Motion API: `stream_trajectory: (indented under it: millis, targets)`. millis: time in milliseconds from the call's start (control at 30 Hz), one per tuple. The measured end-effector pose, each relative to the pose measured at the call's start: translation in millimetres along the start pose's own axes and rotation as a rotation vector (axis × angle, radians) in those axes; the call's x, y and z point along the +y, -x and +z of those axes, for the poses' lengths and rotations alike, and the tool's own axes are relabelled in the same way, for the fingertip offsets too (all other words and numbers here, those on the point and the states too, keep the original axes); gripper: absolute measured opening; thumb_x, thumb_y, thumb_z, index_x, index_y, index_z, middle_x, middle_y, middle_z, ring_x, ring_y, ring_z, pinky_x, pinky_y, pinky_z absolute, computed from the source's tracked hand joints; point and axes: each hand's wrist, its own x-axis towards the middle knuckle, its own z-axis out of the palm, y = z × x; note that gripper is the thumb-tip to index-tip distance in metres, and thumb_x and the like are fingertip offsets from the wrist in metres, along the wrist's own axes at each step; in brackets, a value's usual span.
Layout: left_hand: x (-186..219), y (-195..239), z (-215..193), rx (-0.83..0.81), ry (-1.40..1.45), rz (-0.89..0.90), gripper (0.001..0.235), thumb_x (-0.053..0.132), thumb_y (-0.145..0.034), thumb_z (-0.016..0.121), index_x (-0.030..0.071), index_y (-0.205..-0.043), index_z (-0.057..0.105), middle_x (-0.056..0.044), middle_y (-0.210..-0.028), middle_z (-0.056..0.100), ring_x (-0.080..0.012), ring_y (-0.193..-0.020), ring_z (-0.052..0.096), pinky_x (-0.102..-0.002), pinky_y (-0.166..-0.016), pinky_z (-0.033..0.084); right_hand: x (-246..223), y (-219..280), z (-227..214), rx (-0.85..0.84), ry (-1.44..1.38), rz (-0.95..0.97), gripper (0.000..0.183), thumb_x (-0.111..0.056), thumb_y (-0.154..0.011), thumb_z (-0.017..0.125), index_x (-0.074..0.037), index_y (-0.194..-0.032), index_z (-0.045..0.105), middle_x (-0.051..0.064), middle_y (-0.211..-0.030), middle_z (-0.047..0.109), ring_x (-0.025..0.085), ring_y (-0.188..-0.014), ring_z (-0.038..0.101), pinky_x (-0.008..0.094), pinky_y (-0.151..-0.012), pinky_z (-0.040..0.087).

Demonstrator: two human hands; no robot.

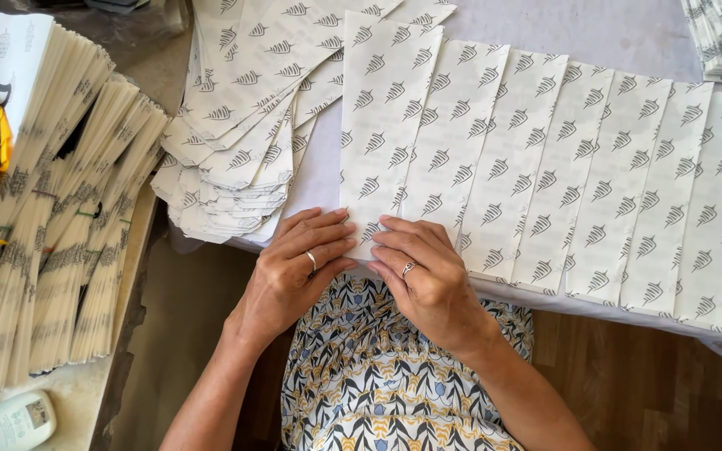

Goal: Aligning printed paper strips on a table and applying glue to the edges

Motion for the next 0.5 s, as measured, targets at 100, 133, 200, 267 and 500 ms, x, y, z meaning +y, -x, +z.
stream_trajectory:
  millis: [100,133,200,267,500]
  targets:
    - [1,-3,0,0.029,0.036,-0.029,0.005,0.003,-0.087,0.080,0.000,-0.090,0.078,-0.014,-0.099,0.079,-0.0380,-0.104,0.075,-0.051,-0.100,0.055,1,-2,-1,-0.006,-0.016,0.023,0.001,0.000,-0.089,0.077,0.001,-0.089,0.077,0.013,-0.098,0.077,0.033,-0.106,0.074,0.043,-0.091,0.058]
    - [2,-3,0,0.040,0.039,-0.053,0.004,0.004,-0.088,0.079,0.000,-0.089,0.078,-0.013,-0.098,0.079,-0.0371,-0.103,0.076,-0.050,-0.099,0.055,2,-3,-1,-0.013,-0.022,0.033,0.001,0.000,-0.089,0.077,0.000,-0.088,0.077,0.012,-0.096,0.077,0.033,-0.106,0.074,0.043,-0.091,0.058]
    - [5,-3,1,0.048,0.043,-0.086,0.004,0.004,-0.087,0.080,0.000,-0.088,0.078,-0.013,-0.098,0.079,-0.0368,-0.104,0.076,-0.050,-0.099,0.055,3,-4,0,-0.008,-0.039,0.051,0.002,0.000,-0.089,0.078,-0.001,-0.087,0.077,0.010,-0.095,0.076,0.031,-0.106,0.073,0.043,-0.092,0.056]
    - [7,-2,5,0.054,0.050,-0.116,0.005,0.005,-0.087,0.080,0.001,-0.087,0.077,-0.012,-0.099,0.079,-0.0364,-0.104,0.075,-0.049,-0.100,0.055,4,-5,3,0.000,-0.051,0.070,0.003,-0.001,-0.088,0.078,-0.002,-0.086,0.076,0.008,-0.094,0.076,0.029,-0.106,0.073,0.042,-0.094,0.055]
    - [15,-5,15,0.131,0.050,-0.290,0.012,0.007,-0.085,0.084,0.001,-0.086,0.074,-0.010,-0.094,0.074,-0.0343,-0.104,0.074,-0.045,-0.098,0.055,14,0,17,0.098,-0.147,0.277,0.018,0.004,-0.073,0.085,-0.007,-0.075,0.071,0.005,-0.083,0.071,0.028,-0.092,0.071,0.041,-0.088,0.051]
